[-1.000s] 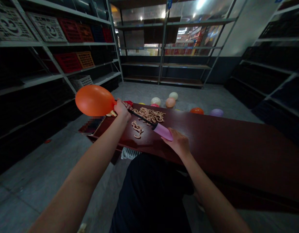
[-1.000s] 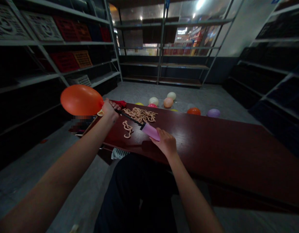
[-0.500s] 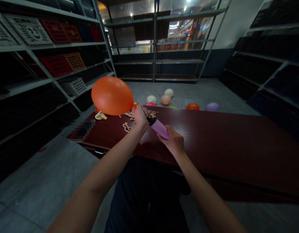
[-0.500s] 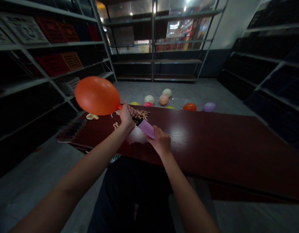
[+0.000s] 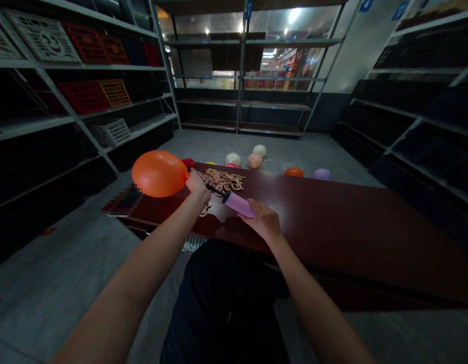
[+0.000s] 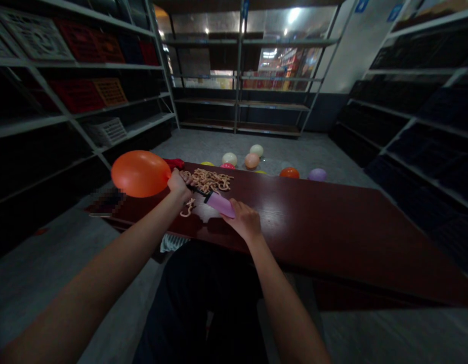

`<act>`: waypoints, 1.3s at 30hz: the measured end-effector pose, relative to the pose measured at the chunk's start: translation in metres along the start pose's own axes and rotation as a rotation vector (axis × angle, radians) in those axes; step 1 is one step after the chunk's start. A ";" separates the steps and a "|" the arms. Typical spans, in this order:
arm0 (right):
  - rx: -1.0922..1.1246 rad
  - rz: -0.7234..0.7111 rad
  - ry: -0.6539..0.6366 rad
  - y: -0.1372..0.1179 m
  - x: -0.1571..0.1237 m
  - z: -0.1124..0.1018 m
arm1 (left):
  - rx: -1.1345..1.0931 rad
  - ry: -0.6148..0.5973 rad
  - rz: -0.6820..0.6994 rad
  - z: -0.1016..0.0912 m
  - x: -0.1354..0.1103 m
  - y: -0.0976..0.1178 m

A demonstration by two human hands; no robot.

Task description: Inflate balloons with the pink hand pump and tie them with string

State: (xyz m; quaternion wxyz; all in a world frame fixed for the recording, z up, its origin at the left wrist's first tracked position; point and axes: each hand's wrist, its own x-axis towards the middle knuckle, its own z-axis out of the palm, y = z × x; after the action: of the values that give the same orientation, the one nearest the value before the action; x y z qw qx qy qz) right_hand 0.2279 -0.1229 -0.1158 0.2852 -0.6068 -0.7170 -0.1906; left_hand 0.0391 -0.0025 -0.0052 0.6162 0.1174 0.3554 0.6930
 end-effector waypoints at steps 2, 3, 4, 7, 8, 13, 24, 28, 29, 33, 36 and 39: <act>0.001 -0.015 -0.011 -0.001 0.000 -0.002 | -0.027 0.060 0.017 -0.003 0.005 0.015; -0.001 -0.020 -0.016 -0.001 0.000 -0.003 | -0.037 0.076 0.021 -0.005 0.008 0.024; -0.003 -0.023 -0.018 -0.001 0.000 -0.003 | -0.042 0.080 0.024 -0.007 0.011 0.033; 0.005 -0.042 -0.016 -0.002 -0.001 -0.004 | -0.039 0.095 0.053 -0.012 0.019 0.059; 0.009 -0.051 -0.015 -0.002 -0.001 -0.004 | -0.034 0.102 0.053 -0.013 0.022 0.066; 0.014 -0.050 -0.004 0.000 -0.001 -0.002 | -0.037 0.079 0.059 -0.014 0.029 0.077; 0.050 0.117 0.065 0.008 0.000 0.003 | -0.034 -0.064 0.158 0.033 0.015 0.028; 0.042 0.148 0.081 0.008 0.000 0.004 | -0.006 -0.123 0.102 0.045 -0.010 -0.014; 0.039 0.154 0.083 0.008 0.001 0.004 | 0.000 -0.132 0.089 0.046 -0.016 -0.025; 0.023 0.171 0.071 0.008 0.001 0.005 | 0.030 -0.144 0.039 0.041 -0.030 -0.052; 0.033 0.142 0.039 0.006 0.001 0.004 | 0.043 -0.125 0.013 0.032 -0.029 -0.050; 0.027 0.093 -0.002 0.003 0.001 0.003 | 0.060 -0.049 -0.021 0.022 -0.026 -0.037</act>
State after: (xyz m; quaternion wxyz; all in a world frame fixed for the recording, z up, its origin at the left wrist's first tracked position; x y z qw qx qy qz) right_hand 0.2304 -0.1197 -0.1172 0.3010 -0.6358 -0.6909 -0.1669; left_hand 0.0864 -0.0202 -0.0060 0.6282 0.1490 0.3623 0.6722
